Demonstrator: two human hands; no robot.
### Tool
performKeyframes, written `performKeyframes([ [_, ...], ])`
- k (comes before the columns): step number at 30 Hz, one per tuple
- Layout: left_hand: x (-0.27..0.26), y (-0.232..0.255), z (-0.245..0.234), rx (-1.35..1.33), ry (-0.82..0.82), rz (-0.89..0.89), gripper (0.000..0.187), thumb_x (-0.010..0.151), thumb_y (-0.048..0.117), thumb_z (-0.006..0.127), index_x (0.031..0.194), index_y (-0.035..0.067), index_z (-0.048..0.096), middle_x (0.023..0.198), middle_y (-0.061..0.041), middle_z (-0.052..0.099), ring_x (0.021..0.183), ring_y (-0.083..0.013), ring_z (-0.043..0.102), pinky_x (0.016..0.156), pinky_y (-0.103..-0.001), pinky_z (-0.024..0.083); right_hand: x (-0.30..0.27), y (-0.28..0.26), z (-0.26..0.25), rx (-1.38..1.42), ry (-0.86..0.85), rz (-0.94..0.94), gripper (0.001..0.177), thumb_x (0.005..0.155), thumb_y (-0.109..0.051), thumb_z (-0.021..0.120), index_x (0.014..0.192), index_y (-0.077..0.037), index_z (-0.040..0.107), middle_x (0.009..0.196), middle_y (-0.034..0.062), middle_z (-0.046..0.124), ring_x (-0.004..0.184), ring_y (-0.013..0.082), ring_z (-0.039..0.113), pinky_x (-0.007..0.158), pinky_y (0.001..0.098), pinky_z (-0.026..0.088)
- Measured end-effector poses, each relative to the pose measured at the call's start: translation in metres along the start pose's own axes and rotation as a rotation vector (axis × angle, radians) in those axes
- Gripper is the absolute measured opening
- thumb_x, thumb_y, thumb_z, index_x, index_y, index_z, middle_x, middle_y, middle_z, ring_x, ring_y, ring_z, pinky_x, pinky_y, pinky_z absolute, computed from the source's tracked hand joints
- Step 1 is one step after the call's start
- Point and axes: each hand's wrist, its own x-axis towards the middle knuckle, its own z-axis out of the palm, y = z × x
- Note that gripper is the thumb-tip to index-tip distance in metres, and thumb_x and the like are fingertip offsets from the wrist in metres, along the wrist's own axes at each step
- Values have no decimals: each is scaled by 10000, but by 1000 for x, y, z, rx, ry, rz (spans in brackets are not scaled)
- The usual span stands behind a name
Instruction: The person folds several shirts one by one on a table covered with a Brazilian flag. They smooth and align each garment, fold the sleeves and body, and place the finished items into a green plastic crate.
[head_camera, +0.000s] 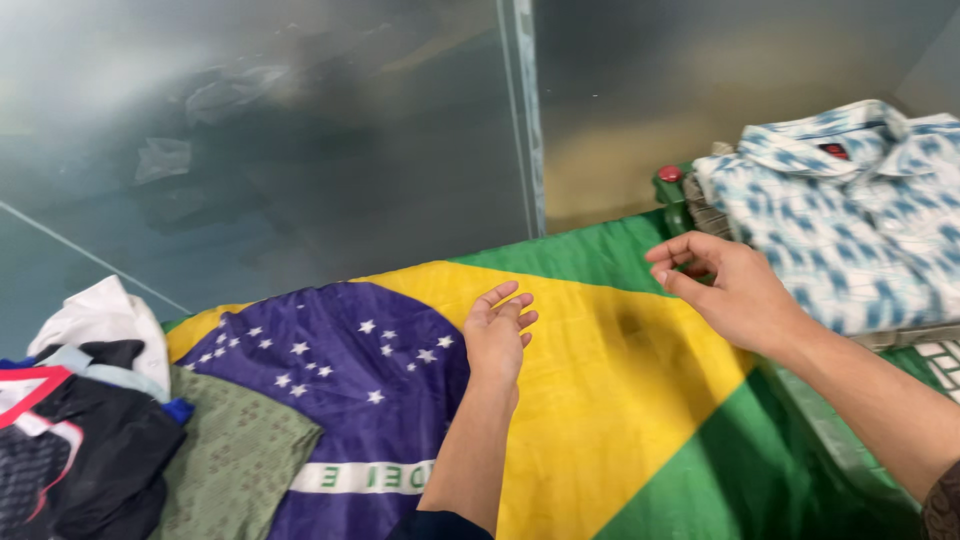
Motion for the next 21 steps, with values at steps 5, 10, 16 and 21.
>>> performKeyframes([
  [5,14,9,-95,28,-5,31,306,978,126,531,1266,108,633,1141,-43,747,922,-120,686,788,-285,514,-5,-43,76,-22,-74,27,268,923,-185,671,1163,-81,728,994,26,773,862,140,691,788,344,560],
  [10,27,-9,-206,-13,85,55,277,976,112,550,1236,105,643,1084,-30,760,866,-112,675,755,-300,493,-21,-88,171,39,-217,-29,265,921,-189,672,1150,-70,734,985,34,779,838,148,718,783,327,567],
  [16,25,-7,-352,197,374,303,227,928,122,680,1150,84,703,980,-83,771,838,-177,673,803,-364,539,-59,-133,274,-14,-465,68,275,897,-205,731,1146,-89,753,966,31,779,833,136,713,775,317,562],
  [21,-16,24,-449,1035,740,380,424,766,163,819,1166,202,685,1225,-73,601,1170,-324,531,962,-527,399,-72,-160,339,-20,-537,51,287,922,-215,727,1183,-97,745,910,67,769,829,130,699,765,297,554],
])
